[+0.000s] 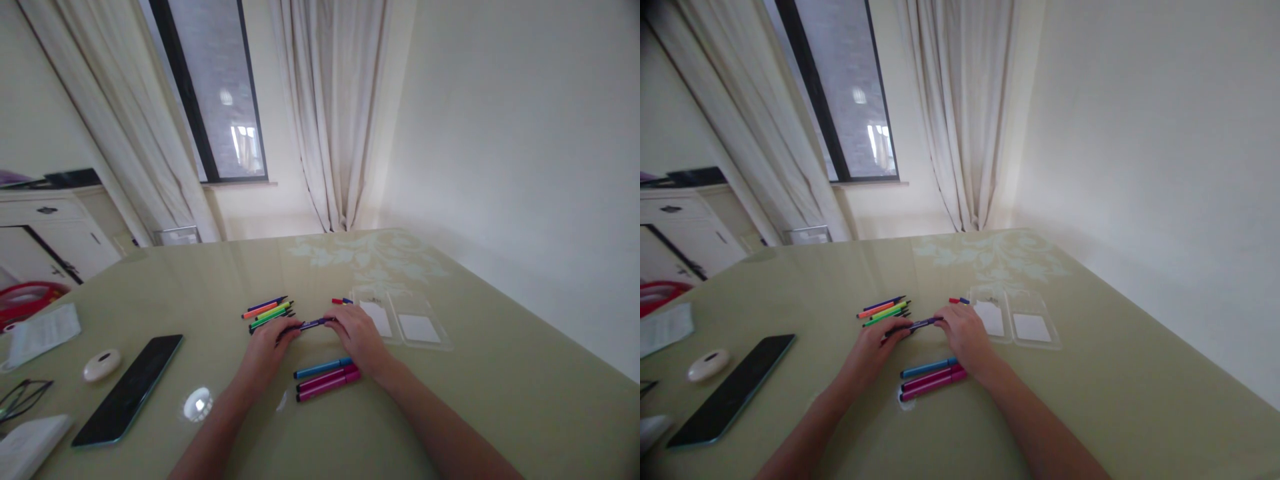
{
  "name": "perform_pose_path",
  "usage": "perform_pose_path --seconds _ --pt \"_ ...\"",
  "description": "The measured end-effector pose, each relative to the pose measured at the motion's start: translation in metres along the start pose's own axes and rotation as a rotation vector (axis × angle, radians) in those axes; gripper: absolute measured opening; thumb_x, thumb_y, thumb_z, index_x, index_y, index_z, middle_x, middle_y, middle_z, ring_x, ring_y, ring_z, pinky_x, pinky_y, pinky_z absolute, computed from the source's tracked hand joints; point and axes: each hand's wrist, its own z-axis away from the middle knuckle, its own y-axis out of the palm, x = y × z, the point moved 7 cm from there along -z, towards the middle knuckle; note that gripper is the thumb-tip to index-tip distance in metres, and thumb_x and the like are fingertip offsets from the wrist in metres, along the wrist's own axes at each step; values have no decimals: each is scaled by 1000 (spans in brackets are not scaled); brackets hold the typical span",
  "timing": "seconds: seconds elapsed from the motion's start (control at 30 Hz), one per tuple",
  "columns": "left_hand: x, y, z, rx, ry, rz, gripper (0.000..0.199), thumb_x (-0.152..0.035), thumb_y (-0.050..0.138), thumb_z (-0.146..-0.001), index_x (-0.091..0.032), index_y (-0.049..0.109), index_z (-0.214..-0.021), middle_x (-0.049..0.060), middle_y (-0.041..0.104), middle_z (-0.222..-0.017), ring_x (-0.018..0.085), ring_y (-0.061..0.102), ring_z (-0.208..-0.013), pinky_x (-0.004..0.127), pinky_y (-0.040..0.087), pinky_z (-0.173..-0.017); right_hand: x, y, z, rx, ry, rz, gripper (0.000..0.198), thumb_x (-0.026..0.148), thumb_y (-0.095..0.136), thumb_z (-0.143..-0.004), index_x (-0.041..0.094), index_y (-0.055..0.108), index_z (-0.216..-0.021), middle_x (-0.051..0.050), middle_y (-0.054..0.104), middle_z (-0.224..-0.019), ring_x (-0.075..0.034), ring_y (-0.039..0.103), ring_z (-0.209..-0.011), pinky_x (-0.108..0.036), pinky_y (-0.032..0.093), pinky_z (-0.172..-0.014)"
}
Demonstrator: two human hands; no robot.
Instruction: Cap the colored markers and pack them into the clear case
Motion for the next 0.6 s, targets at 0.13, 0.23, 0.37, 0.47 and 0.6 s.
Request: perform_pose_path --seconds 0.13,0.23,0.37,0.47,0.6 --pt "0 -1 1 -17 -22 24 26 -36 59 -92 -24 79 -106 4 80 -107 25 72 -101 38 55 -91 -5 -2 1 -9 -3 -142 9 24 64 -100 21 73 -98 -5 76 -95 -22 69 -94 -32 50 -88" --pt "-1 -3 2 -33 -14 38 25 -36 61 -91 -26 80 -105 3 81 -104 25 73 -99 38 56 -92 -8 -4 1 -15 21 -241 10 26 66 -99 21 74 -95 -4 76 -92 -20 70 -89 -30 50 -85" --pt "-2 -4 3 -43 0 46 23 -35 63 -90 -27 81 -101 2 81 -103 25 74 -99 39 55 -95 -6 -5 1 13 29 -278 12 28 67 -98 21 74 -91 -3 76 -89 -19 70 -86 -29 51 -83" --pt "-3 -3 3 -33 -5 32 24 -36 62 -90 -27 81 -102 2 81 -104 26 73 -100 39 56 -94 -3 -5 1 35 11 -263 14 29 66 -98 21 74 -90 -3 76 -87 -19 69 -85 -29 51 -82" --pt "-9 4 3 21 -13 27 26 -38 60 -93 -24 78 -104 5 80 -102 24 72 -94 36 57 -85 -6 -12 -2 -2 44 -249 19 33 61 -100 22 75 -91 -4 76 -89 -19 70 -85 -31 52 -81"
